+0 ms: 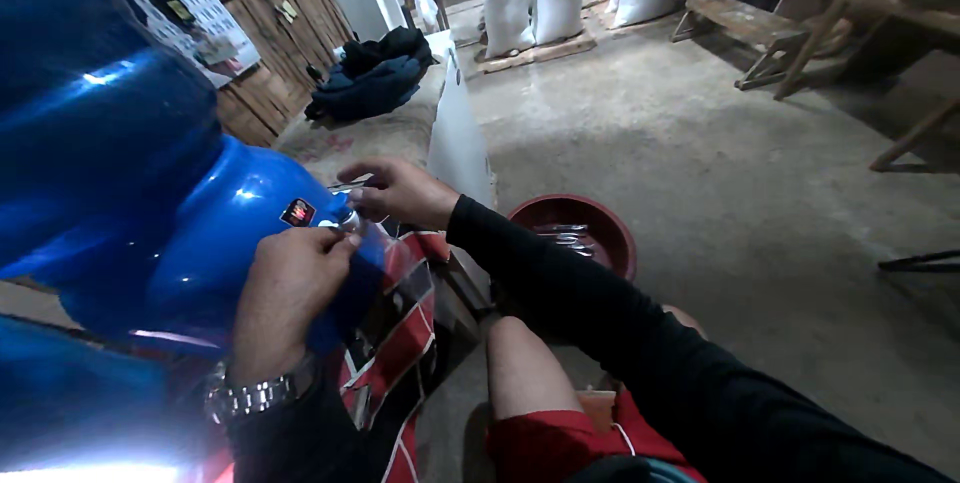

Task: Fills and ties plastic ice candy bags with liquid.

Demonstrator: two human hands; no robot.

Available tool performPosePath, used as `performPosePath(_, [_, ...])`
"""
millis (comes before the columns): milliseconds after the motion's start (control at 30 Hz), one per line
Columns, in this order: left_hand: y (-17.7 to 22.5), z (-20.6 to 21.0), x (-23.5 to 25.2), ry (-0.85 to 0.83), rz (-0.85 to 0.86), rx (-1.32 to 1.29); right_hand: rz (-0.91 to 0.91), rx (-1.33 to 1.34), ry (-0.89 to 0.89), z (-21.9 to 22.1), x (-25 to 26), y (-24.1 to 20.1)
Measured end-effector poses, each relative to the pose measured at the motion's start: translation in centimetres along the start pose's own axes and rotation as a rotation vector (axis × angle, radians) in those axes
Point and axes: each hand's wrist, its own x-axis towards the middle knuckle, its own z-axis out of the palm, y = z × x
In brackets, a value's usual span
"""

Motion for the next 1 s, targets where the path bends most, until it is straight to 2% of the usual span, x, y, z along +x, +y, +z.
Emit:
performPosePath(133, [0.1, -0.8, 0.8, 0.021, 0.021, 0.063, -0.253, -0.19, -0.082, -0.7, -1.1, -1.0])
performPosePath(267, [0.9, -1.4, 1.2, 0.017, 0.036, 0.134, -0.338, -0.427, -0.068, -0.4, -0.2, -1.9])
performPosePath(500, [0.2, -1.0, 1.6, 0.04, 0.126, 0.126, -0.219, -0.647, -0.031, 1.2, 3.3, -2.2])
performPosePath(833, [0.1, -1.1, 1.2, 0.036, 0.096, 0.064, -0.182, -0.685, -0.048, 1.2, 3.7, -2.4])
performPosePath(1000, [0.3, -0.9, 0.9, 0.072, 0.103, 0.05, -0.19, -0.662, 0.011, 1.6, 3.0, -2.4])
